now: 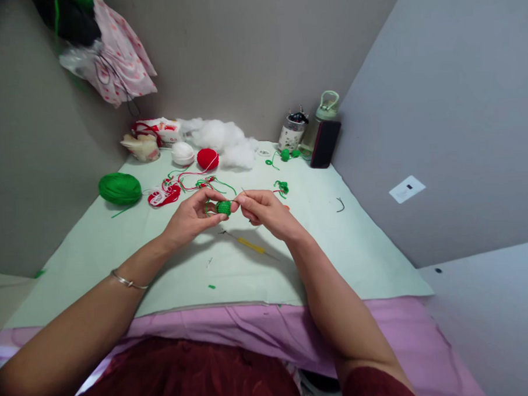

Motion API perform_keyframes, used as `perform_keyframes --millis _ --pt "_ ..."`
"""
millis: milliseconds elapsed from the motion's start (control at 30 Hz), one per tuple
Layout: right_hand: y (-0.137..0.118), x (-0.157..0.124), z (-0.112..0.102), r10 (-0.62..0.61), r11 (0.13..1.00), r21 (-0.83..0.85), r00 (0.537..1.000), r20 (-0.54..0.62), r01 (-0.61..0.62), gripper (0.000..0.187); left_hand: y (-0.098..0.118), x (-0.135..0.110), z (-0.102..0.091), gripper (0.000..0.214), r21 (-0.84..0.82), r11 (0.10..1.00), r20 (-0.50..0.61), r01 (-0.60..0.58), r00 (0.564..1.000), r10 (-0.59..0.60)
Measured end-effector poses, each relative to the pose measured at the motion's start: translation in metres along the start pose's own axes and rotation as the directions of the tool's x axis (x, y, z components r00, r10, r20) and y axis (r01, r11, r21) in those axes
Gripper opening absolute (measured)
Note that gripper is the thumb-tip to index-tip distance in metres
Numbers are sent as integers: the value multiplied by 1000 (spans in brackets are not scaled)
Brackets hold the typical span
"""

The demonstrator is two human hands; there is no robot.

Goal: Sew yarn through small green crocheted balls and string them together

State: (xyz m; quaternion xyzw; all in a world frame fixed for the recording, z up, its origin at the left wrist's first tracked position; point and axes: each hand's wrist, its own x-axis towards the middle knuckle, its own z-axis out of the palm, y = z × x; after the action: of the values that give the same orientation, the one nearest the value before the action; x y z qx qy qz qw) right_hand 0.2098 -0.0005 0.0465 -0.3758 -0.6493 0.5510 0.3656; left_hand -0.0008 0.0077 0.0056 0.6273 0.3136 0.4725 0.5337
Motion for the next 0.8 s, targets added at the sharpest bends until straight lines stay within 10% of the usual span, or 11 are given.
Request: perform_keyframes --millis 533,800 --pt "-2 -5 16 -46 947 -311 990 133 86 37 2 2 -5 38 -140 989 -51 -55 998 48" --pt "-4 -5 6 -63 966 -259 974 -217 4 38 4 6 -10 35 -222 973 -218 -65 976 15"
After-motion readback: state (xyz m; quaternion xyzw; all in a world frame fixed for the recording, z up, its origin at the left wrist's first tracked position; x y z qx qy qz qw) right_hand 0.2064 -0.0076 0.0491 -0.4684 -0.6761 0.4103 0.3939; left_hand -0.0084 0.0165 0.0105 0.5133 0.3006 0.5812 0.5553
